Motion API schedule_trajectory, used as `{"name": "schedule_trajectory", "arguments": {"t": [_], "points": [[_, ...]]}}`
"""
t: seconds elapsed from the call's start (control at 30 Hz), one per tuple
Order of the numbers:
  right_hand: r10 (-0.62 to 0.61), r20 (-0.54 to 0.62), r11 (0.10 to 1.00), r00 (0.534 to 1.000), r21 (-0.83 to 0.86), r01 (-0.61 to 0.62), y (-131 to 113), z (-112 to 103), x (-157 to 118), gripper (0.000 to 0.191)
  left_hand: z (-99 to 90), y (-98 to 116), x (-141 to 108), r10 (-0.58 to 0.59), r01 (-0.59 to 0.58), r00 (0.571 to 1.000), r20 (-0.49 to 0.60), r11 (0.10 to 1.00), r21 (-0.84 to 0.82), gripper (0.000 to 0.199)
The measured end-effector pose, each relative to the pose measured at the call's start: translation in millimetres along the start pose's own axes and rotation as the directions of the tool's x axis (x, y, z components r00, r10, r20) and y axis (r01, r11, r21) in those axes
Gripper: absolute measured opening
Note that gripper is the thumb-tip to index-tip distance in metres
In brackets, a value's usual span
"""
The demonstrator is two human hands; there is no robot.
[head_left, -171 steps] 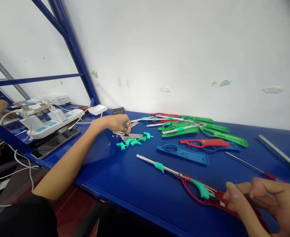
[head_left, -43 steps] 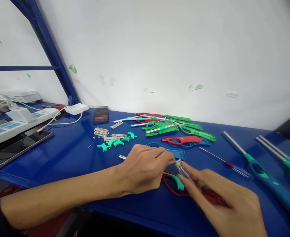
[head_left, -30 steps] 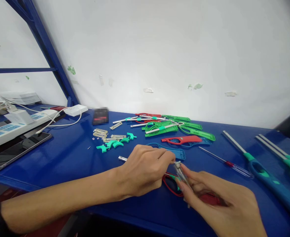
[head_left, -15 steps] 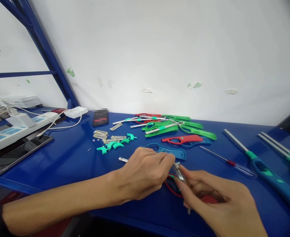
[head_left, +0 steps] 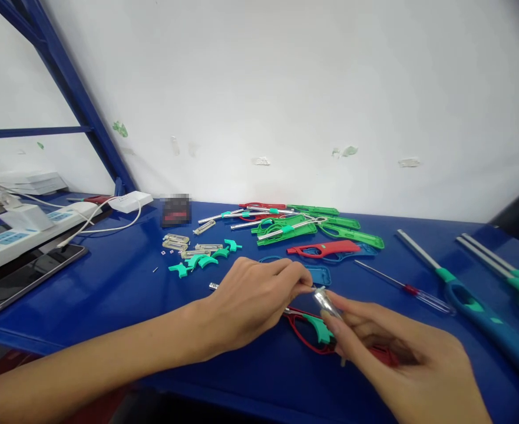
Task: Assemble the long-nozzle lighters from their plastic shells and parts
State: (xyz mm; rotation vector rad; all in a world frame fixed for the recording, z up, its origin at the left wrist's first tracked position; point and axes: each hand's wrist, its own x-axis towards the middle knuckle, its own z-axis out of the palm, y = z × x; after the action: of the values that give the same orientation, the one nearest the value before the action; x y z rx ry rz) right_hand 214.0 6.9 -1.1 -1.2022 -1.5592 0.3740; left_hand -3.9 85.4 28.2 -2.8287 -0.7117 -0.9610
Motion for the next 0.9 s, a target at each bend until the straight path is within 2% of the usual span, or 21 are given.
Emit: {"name": "schedule_trajectory", "arguments": {"t": [0.37, 0.7, 0.9], "points": [[-0.040, 0.039, 0.996, 0.998, -0.080, 0.043, 3.9, -1.9, -3.6, 0.021, -1.9, 2.5, 2.4, -0.049, 0.049, 0.999, 0.011, 0.999, 0.016, 0.023], [-0.095, -0.018, 0.991, 0.995, -0.097, 0.093, -0.7, 0.2, -2.4, 0.016, 0.2, 4.7, -0.3, 0.016, -0.015, 0.999, -0.041, 1.000, 0.028, 0.014], [-0.144, -0.010, 0.977, 0.989, -0.162, 0.141, 0.2, -0.5, -2.8, 0.018, -1.7, 7.6, -1.1, 0.025, -0.022, 0.998, -0.052, 0.998, 0.056, 0.011]]}}
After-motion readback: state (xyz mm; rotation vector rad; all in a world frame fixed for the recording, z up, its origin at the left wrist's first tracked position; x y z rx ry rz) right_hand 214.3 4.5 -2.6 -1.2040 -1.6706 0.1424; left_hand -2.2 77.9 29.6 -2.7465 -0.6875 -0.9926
